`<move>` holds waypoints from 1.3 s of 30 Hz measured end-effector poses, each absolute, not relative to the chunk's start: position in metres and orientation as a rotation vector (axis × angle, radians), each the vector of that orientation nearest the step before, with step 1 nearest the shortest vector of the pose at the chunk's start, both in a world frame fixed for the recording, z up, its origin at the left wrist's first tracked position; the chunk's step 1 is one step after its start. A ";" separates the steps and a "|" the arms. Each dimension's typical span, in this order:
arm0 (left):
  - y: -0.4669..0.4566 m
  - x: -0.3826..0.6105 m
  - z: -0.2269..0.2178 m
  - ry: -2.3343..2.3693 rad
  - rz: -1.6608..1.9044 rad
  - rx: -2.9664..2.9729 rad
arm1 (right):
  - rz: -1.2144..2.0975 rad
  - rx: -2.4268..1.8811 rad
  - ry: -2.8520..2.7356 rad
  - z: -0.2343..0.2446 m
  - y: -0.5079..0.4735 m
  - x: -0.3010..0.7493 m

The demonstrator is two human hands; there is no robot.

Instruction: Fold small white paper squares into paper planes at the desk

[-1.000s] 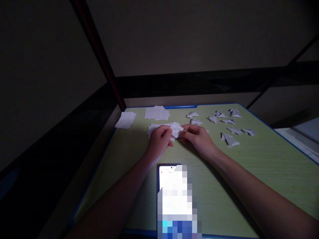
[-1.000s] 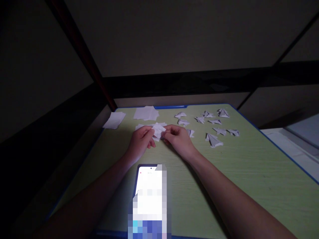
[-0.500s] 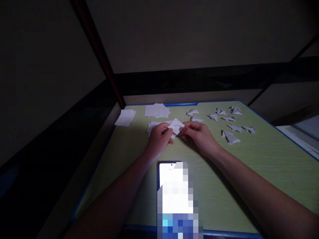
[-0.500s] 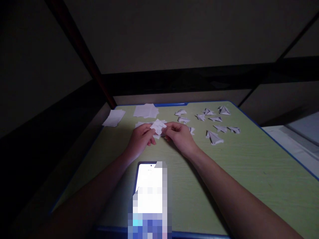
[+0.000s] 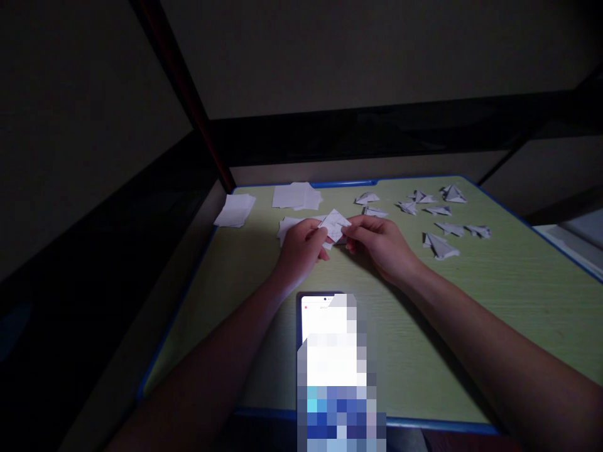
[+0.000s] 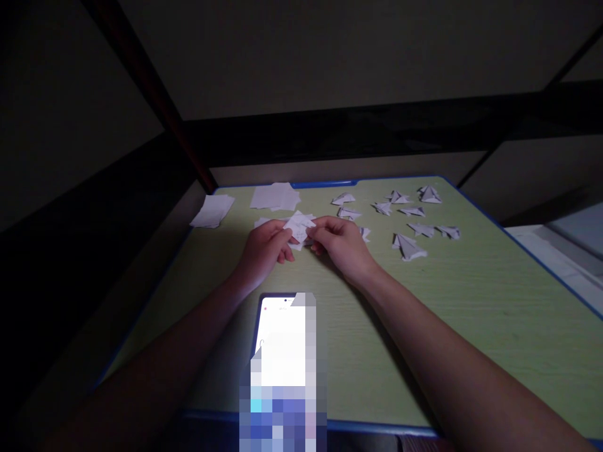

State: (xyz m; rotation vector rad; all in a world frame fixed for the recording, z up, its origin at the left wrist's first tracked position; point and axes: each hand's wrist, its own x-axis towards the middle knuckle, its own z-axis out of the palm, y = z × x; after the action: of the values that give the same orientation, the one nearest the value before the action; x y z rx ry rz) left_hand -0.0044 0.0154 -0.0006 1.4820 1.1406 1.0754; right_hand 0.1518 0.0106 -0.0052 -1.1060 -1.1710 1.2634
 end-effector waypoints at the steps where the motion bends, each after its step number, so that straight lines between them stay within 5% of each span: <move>1: 0.015 -0.004 0.000 1.138 1.075 1.484 | 1.262 -1.111 -1.169 -0.005 0.011 0.152; 39: 0.014 -0.004 0.000 1.143 1.086 1.531 | 1.231 -1.138 -1.195 -0.004 0.008 0.152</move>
State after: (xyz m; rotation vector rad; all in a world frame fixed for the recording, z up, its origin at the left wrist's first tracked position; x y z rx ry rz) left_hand -0.0044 0.0140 -0.0003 1.5309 1.1434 1.0860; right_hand 0.1517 0.0078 -0.0042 -1.1384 -1.1951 1.2305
